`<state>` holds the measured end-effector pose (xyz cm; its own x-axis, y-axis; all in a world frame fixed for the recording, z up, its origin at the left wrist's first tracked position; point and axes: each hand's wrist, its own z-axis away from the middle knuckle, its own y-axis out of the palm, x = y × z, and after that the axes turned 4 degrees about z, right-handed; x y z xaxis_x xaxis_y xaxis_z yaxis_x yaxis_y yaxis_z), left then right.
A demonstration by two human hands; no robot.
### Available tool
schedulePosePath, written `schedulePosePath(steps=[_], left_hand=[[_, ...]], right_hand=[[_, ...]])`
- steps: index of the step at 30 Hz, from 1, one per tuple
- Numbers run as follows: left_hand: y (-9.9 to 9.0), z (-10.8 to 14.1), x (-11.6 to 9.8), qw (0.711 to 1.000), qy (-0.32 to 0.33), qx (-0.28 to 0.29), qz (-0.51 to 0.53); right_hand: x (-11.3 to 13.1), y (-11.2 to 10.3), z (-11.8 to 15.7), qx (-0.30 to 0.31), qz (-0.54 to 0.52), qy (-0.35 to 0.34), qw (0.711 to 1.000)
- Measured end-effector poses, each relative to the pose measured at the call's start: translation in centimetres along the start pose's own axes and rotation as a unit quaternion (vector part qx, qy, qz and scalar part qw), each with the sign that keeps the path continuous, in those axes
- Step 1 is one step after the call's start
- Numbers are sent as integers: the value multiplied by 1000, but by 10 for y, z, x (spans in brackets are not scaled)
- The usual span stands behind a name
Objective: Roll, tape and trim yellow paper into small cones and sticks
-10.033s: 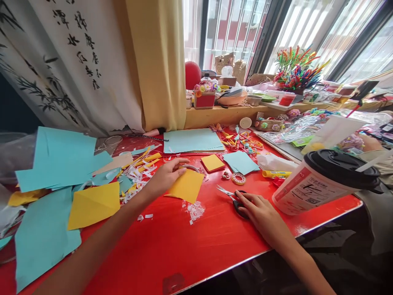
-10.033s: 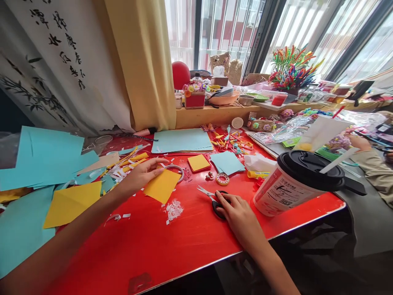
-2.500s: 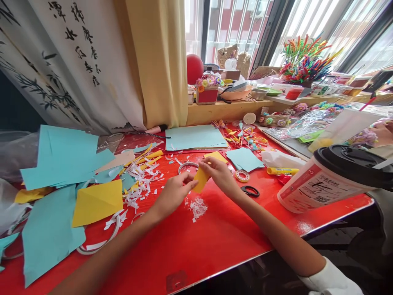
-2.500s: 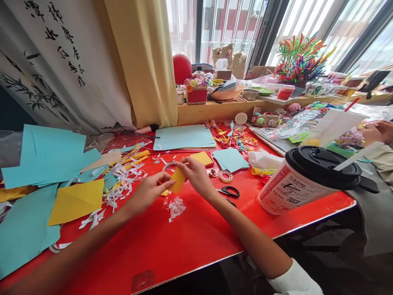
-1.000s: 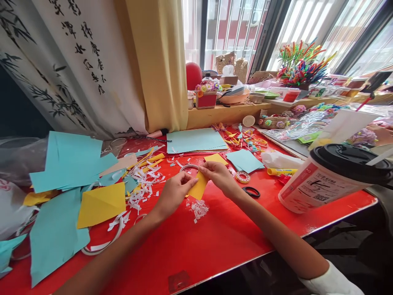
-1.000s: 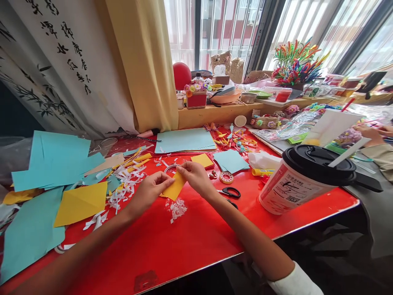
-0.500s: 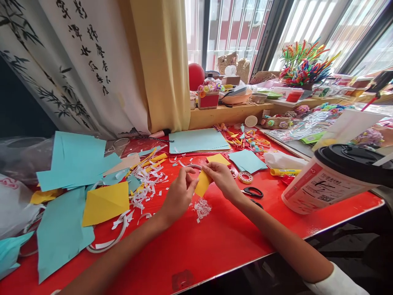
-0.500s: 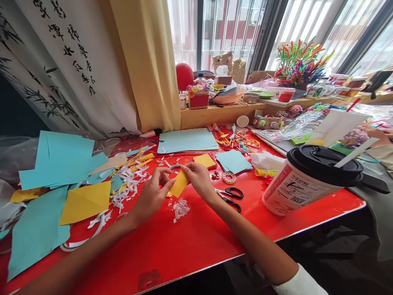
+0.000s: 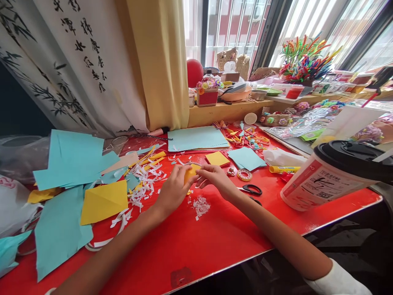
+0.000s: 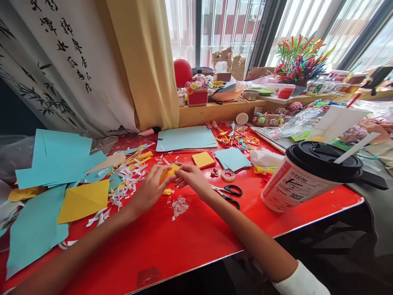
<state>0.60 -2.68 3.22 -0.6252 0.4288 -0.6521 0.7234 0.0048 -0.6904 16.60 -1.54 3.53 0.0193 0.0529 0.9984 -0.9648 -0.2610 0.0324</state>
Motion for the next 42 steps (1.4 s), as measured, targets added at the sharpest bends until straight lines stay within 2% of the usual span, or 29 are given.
schedulePosePath(steps=[4,10,12,15,17,20,23,26,31,37,42], left_hand=[[1,2,0,998,-18,47,44],[-2,2,-4,990,-48,73,110],[-1,1,-5,974,-71,105,186],[0,-1,-3,932,-111,128,320],[1,-3,0,910,-139,111,374],[0,-5,6,899,-164,63,402],[-1,-6,9,896,-166,6,412],[-1,-4,8,888,-163,-3,430],[-2,-2,2,915,-139,18,379],[-6,-1,-4,931,-131,20,341],[-9,1,-7,942,-126,10,311]], right_hand=[[-1,1,0,-5,-1,0,1000],[-8,0,-4,-48,45,-27,997],[-9,0,-5,-26,54,-43,997],[-8,-1,-5,25,47,-70,996],[-5,-2,-4,36,29,-93,995],[0,-6,-2,10,2,-104,995],[3,-9,-3,-37,-1,-76,996],[3,-11,-4,-29,18,-42,999],[-4,-13,-8,9,27,-33,999],[-7,-14,-9,-25,103,-62,992],[-4,-10,-4,-89,237,-137,958]])
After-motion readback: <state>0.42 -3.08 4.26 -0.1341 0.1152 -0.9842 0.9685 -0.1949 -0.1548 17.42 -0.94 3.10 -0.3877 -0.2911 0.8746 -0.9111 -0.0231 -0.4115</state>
